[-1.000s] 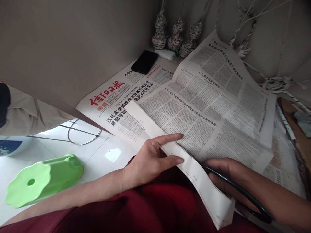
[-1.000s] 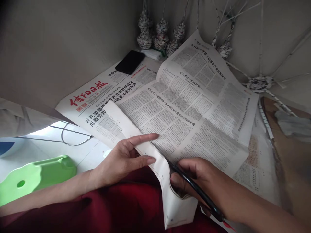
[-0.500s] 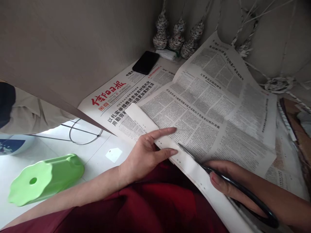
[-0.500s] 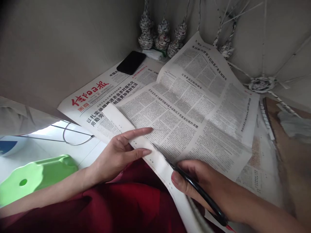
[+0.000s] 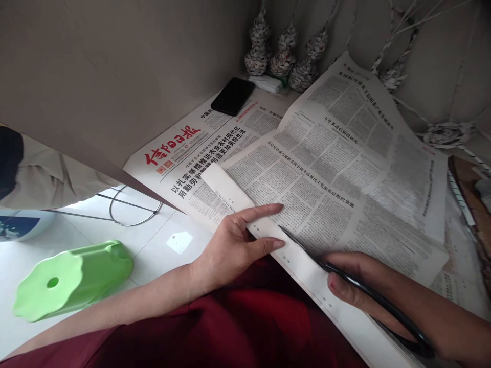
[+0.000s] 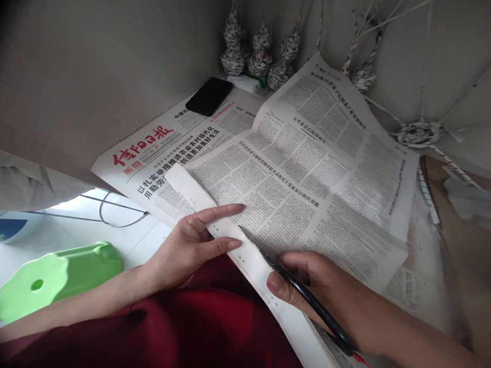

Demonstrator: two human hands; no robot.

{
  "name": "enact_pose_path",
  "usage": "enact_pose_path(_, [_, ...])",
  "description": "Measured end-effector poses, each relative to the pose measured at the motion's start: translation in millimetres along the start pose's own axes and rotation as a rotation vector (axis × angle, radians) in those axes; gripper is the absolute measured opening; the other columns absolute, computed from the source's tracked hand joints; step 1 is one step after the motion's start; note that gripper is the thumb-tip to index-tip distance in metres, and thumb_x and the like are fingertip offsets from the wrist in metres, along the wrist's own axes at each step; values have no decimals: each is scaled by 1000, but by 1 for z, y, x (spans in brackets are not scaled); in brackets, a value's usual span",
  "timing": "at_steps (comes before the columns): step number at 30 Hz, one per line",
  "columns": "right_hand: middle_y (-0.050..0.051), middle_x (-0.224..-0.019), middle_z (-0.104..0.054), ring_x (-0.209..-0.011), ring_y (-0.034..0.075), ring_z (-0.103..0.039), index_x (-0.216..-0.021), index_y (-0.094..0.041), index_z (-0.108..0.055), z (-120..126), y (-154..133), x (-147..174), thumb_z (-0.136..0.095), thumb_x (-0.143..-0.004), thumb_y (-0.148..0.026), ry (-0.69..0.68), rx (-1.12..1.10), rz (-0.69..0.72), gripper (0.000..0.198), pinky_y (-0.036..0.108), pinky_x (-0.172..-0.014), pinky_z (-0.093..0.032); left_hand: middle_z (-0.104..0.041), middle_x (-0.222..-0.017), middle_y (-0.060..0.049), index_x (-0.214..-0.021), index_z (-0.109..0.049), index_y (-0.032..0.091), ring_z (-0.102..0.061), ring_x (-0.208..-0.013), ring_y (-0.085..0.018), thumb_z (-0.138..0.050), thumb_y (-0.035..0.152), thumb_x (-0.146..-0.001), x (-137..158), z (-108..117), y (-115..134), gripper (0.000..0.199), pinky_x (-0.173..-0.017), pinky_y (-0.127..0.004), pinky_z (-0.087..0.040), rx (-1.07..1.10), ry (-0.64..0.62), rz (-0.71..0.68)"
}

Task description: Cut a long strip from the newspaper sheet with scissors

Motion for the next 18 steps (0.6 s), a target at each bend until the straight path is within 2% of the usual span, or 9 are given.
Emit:
enact_pose_path(3, [3, -65, -62, -66, 22, -62, -66, -25, -56, -2, -11, -1, -58, -77, -79, -61, -14, 37, 55, 28, -51, -47, -59, -61, 7, -133, -63, 18, -50, -55, -5, -81, 18, -80, 1, -1, 2, 56, -56, -16, -46, -1, 9, -8])
enact_pose_path(8, [2, -63, -60, -63, 20, -60, -64, -24, -55, 1, -10, 1, -64, -74, -78, -32, -58, 31, 55, 26, -49, -46, -56, -57, 7, -133, -63, 20, -47, -49, -5, -80, 24, -82, 3, 9, 7, 54, -50, -17, -42, -71, 88, -17])
enact_pose_path(12, [1, -63, -59, -61, 19, -58, -68, -25, -58, -1, 2, 3, -61, -77, -79, -46, -62, 10, 55, 25, -48, -44, -44, -48, 11, -134, -62, 22, -33, -41, -4, -83, 28, -79, 3, 19, 12, 59, -40, -17, -31, -142, 132, -32])
enact_pose_path(15, [2, -67, -64, -61, 18, -59, -74, -25, -64, -3, 7, -1, -61, -78, -78, -33, -81, -6, 53, 25, -49, -44, -50, -54, 9, -134, -63, 22, -36, -45, -4, -82, 26, -79, 3, 18, 13, 59, -42, -17, -34, -135, 127, -41])
enact_pose_path(18, [2, -73, -67, -65, 18, -60, -83, -23, -69, -7, 2, -8, -58, -82, -77, -44, -126, 23, 55, 26, -54, -47, -51, -56, 9, -135, -62, 22, -34, -45, -3, -83, 25, -78, 3, 15, 13, 60, -42, -16, -32, -119, 114, -43])
Point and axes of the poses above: each hand's wrist, its own x-axis away from the middle knuckle, its own z-axis out of the back of the hand, y = z × x, the point moved 9 cm from there along -x, towards the middle knuckle
